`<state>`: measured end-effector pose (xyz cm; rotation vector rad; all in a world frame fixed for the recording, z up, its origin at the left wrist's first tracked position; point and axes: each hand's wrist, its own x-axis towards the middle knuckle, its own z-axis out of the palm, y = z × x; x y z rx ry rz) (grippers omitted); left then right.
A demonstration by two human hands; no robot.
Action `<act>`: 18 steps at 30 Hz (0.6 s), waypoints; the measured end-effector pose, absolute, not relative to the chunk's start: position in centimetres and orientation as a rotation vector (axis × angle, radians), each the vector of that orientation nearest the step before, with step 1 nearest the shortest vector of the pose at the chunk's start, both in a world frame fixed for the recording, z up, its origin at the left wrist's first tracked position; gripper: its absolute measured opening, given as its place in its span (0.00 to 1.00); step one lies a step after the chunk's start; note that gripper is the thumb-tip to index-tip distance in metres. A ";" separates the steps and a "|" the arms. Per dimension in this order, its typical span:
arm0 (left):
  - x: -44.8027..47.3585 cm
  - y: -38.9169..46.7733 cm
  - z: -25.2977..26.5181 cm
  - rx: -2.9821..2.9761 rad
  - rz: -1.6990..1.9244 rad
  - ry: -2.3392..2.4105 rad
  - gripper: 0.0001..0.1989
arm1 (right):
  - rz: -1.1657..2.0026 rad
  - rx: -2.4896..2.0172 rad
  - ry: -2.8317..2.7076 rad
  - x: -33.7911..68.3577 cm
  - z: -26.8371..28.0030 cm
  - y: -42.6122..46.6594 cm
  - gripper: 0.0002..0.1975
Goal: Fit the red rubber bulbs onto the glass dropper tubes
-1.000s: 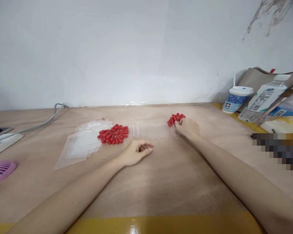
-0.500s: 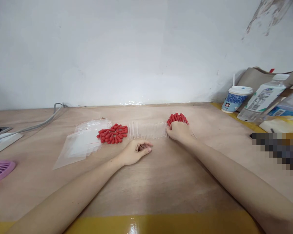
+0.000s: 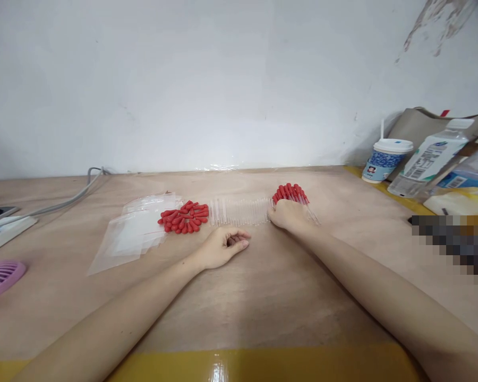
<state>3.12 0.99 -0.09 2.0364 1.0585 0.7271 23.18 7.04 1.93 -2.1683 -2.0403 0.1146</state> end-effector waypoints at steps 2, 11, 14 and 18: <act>3.1 1.0 -0.1 2.044 0.732 1.055 0.15 | 0.058 -2.138 -2.020 23.2 1.7 7.0 0.18; 2.6 0.4 -0.4 2.068 0.882 1.159 0.15 | -0.119 -1.682 -2.049 23.1 0.3 5.1 0.14; 2.2 0.3 -0.2 2.244 1.051 1.236 0.12 | -0.164 -1.426 -2.088 23.9 -1.1 4.2 0.13; 0.2 1.5 2.1 2.499 1.132 1.565 0.11 | -0.146 -1.098 -2.094 25.4 -2.5 3.0 0.14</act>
